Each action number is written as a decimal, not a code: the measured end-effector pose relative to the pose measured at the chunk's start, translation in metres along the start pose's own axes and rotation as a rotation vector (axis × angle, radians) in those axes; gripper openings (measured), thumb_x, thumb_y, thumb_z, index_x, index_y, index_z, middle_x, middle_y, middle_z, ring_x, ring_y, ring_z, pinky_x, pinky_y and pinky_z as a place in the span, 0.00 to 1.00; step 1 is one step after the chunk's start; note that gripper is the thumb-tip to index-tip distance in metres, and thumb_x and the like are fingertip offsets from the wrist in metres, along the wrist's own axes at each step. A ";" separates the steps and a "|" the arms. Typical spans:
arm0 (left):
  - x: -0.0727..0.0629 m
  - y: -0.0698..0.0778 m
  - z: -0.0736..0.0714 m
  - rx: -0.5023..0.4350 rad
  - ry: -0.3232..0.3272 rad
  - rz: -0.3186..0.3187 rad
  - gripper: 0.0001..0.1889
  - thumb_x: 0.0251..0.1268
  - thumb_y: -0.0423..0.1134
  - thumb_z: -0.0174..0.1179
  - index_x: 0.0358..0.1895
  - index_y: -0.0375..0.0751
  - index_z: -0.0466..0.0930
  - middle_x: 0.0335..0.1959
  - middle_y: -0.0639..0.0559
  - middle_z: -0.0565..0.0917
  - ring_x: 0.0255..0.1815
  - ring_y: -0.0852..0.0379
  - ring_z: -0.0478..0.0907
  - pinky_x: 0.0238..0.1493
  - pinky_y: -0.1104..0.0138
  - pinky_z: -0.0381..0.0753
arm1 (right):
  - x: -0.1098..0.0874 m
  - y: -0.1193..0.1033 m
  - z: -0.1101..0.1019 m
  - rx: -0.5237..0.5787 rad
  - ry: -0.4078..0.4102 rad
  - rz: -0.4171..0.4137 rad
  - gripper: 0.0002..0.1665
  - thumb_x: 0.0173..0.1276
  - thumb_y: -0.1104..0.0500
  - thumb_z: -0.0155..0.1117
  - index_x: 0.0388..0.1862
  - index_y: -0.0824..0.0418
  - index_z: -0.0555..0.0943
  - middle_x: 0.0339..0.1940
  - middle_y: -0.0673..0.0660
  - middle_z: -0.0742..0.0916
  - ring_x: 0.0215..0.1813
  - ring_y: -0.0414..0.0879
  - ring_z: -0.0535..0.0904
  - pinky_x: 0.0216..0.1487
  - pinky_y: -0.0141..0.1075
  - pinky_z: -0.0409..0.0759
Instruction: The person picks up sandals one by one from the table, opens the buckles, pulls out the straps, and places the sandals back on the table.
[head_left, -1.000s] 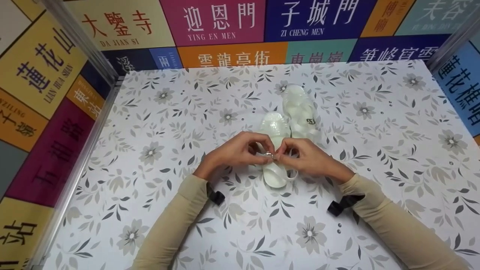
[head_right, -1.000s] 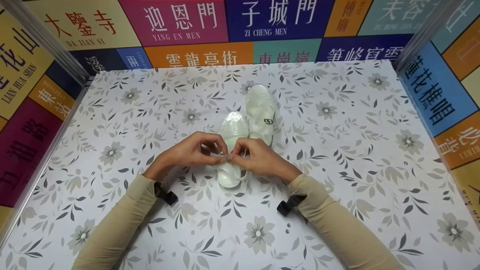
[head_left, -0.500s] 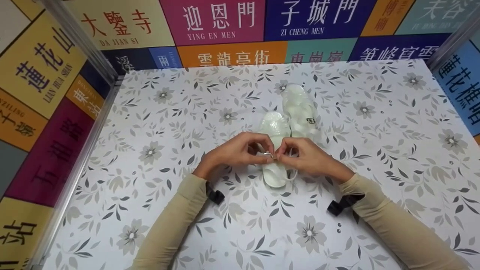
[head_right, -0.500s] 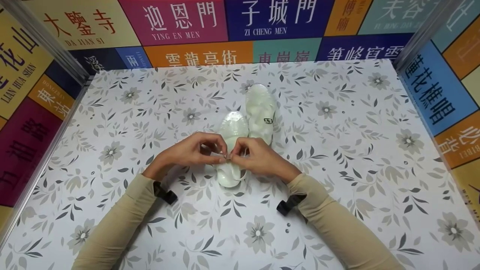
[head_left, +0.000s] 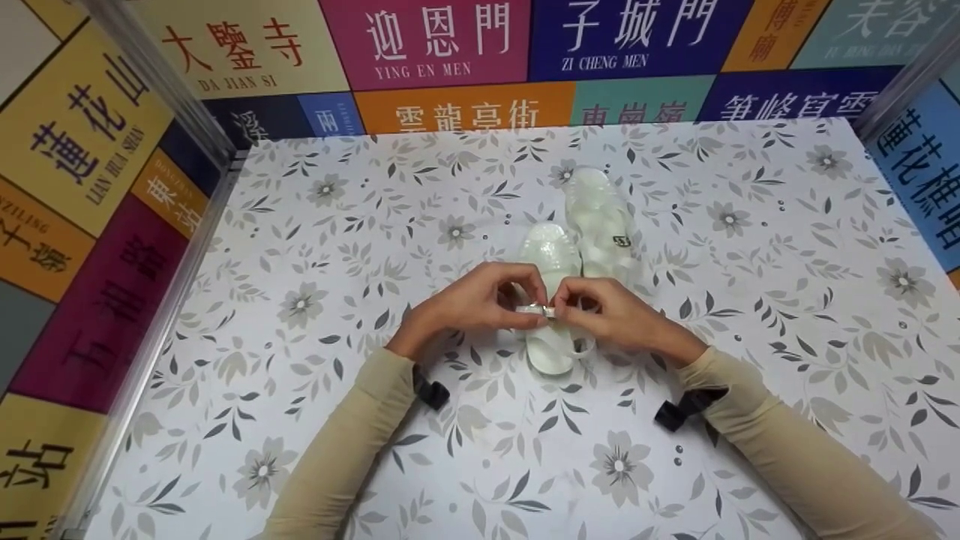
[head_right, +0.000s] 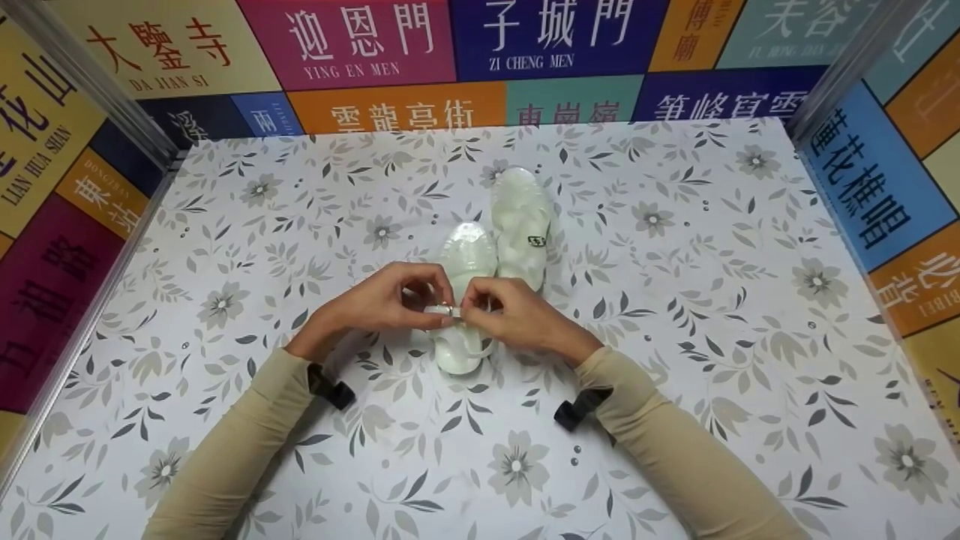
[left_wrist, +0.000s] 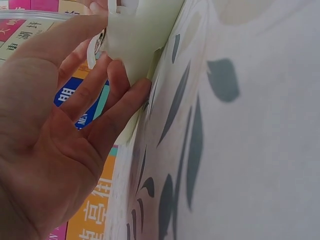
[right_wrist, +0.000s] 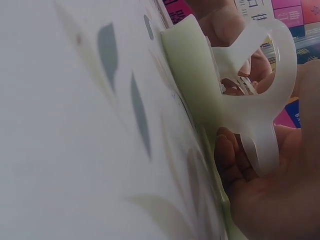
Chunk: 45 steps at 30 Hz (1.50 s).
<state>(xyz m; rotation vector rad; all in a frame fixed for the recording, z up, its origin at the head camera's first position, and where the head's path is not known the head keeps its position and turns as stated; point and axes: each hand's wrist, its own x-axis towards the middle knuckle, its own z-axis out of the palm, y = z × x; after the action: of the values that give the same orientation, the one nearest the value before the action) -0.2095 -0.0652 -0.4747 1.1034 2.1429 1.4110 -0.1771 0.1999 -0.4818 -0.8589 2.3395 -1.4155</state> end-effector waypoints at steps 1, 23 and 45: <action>0.000 0.001 0.000 0.008 0.007 0.002 0.10 0.66 0.41 0.77 0.44 0.46 0.85 0.41 0.55 0.90 0.41 0.58 0.84 0.46 0.63 0.86 | 0.000 0.000 0.000 0.007 -0.004 -0.005 0.05 0.79 0.60 0.66 0.40 0.53 0.85 0.37 0.52 0.87 0.41 0.46 0.82 0.44 0.33 0.81; 0.002 0.011 0.004 0.193 0.000 0.001 0.12 0.59 0.38 0.71 0.41 0.45 0.78 0.39 0.55 0.85 0.31 0.60 0.78 0.31 0.70 0.76 | 0.002 0.001 0.001 0.011 -0.015 -0.064 0.06 0.79 0.59 0.69 0.38 0.50 0.83 0.35 0.48 0.85 0.39 0.45 0.80 0.42 0.33 0.78; -0.001 -0.001 0.001 -0.042 0.006 0.016 0.10 0.61 0.31 0.73 0.41 0.44 0.83 0.40 0.54 0.87 0.41 0.55 0.83 0.42 0.64 0.83 | 0.001 0.001 0.001 0.048 -0.022 -0.016 0.03 0.78 0.55 0.71 0.41 0.48 0.88 0.39 0.49 0.90 0.43 0.46 0.84 0.47 0.34 0.83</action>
<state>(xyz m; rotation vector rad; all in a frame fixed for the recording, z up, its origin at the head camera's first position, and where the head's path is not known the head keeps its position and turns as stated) -0.2093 -0.0655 -0.4759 1.1051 2.1031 1.4616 -0.1775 0.1988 -0.4828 -0.8771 2.2775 -1.4550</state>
